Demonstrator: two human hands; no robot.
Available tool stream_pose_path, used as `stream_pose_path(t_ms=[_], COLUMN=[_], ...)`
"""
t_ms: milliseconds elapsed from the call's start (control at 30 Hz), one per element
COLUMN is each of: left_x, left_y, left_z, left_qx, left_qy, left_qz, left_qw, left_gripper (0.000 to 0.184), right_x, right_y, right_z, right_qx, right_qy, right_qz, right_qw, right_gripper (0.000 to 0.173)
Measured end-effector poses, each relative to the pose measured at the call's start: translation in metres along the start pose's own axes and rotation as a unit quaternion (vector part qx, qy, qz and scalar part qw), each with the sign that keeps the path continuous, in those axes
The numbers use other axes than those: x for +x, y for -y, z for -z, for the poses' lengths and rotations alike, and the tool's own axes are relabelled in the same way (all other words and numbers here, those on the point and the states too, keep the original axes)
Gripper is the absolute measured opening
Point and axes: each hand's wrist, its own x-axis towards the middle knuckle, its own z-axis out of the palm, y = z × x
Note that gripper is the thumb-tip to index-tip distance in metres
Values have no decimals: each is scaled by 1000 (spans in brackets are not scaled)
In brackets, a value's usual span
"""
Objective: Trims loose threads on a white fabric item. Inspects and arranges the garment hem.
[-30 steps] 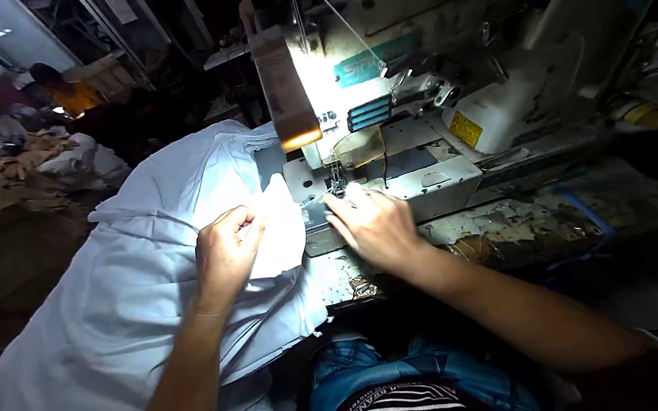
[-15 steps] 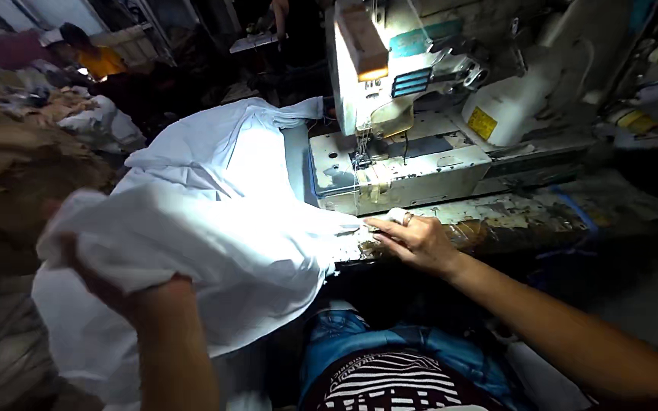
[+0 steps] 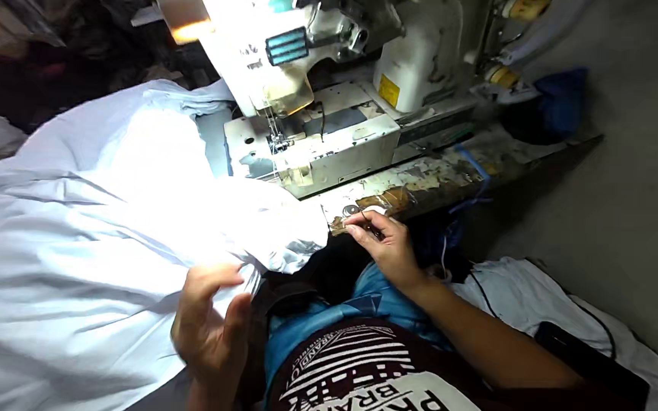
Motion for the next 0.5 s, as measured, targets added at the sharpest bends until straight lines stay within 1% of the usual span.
stream_pose_path(t_ms=[33, 67, 100, 133, 167, 200, 233, 267, 300, 333, 367, 400, 433, 467, 500], left_x=[-14, -23, -27, -26, -21, -11, 3, 21, 40, 61, 83, 104, 124, 138, 147], left_y=[0, 4, 11, 18, 25, 32, 36, 34, 30, 25, 22, 23, 31, 41, 58], left_z=[4, 4, 0, -7, -16, -22, -22, -17, -8, 2, 12, 21, 28, 36, 42], left_qx=[24, 55, 92, 127, 148, 145, 115, 62, 21, 14, 46, 103, 139, 168, 184], left_qy=[-28, -30, -8, 29, 64, 70, 47, 6, -39, -69, -76, -55, -2, 105, 249], left_qz=[27, 67, 113, 163, 205, 228, 240, 238, 205, 136, 45, -41, -104, -112, -89], left_qw=[999, 996, 989, 978, 965, 960, 963, 969, 978, 988, 995, 992, 985, 974, 947], left_gripper=[23, 35, 52, 63, 60, 42, 22, 11, 4, 4, 7, 13, 20, 23, 24], right_x=[3, 8, 12, 15, 19, 20, 20, 18, 11, 2, -7, -15, -20, -21, -19], right_y=[-2, -3, -4, -6, -9, -10, -7, 3, 19, 37, 56, 73, 83, 88, 89], right_z=[0, -2, -5, -9, -15, -21, -27, -33, -42, -54, -68, -81, -91, -97, -98], right_qx=[-39, -91, -159, -222, -267, -286, -268, -213, -124, -8, 94, 154, 175, 169, 147], right_qy=[9, 31, 67, 114, 162, 196, 211, 224, 241, 269, 311, 361, 402, 421, 405], right_qz=[41, 76, 98, 105, 99, 90, 83, 73, 69, 81, 111, 152, 195, 229, 253], right_qw=[998, 992, 980, 963, 945, 934, 936, 948, 960, 960, 939, 907, 877, 861, 866], right_gripper=[14, 18, 24, 31, 32, 27, 20, 16, 15, 16, 18, 18, 16, 15, 16])
